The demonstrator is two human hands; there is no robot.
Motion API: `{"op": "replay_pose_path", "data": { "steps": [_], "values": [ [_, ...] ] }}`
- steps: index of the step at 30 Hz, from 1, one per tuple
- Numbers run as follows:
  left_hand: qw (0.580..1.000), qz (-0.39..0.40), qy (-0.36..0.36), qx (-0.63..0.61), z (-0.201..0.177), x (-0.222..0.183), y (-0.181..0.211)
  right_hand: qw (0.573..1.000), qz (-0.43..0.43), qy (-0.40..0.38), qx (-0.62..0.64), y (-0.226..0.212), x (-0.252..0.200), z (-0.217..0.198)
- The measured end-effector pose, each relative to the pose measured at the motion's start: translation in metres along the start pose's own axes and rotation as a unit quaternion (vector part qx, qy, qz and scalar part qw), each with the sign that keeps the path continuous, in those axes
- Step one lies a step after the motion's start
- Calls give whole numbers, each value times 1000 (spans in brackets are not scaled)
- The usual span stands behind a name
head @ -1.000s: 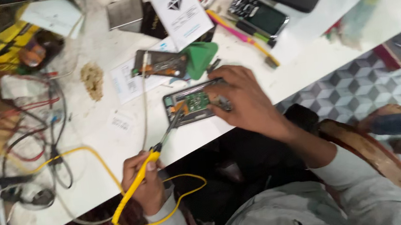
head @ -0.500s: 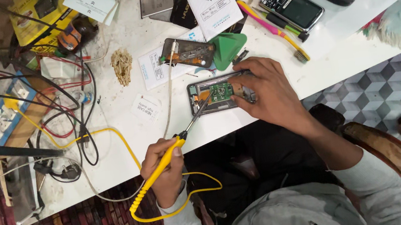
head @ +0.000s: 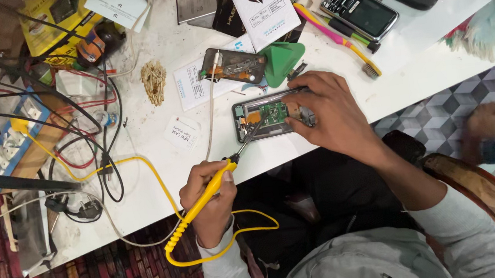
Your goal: The person uses a soldering iron to work on a disassembled smartphone's internal circuit board. They hold the device steady with one hand while applying the soldering iron to various points on the board with the other hand.
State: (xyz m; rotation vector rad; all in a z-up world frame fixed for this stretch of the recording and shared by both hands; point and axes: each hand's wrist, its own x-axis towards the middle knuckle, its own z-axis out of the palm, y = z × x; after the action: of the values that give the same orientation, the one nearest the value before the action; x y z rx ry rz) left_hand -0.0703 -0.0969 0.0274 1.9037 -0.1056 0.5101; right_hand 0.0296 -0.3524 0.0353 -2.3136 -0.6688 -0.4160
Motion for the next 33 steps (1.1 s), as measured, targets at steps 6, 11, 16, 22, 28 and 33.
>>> {"op": "replay_pose_path", "data": {
  "steps": [6,11,16,22,28,33],
  "values": [
    [1000,-2,2,17,2,2,0,1000,-1,1,1,1,-1,2],
    [1000,-7,-1,19,2,2,0,1000,-3,1,0,2,0,1],
    [1000,0,-3,26,2,3,0,1000,-3,0,-1,2,0,1],
    [999,6,-3,38,3,4,0,1000,-9,5,2,-1,1,-2],
    [999,10,-8,39,1,3,2,1000,-6,-2,-6,-2,1,-3],
    [999,9,-14,45,0,2,4,1000,3,-5,-9,-2,2,-2]
  ]
}}
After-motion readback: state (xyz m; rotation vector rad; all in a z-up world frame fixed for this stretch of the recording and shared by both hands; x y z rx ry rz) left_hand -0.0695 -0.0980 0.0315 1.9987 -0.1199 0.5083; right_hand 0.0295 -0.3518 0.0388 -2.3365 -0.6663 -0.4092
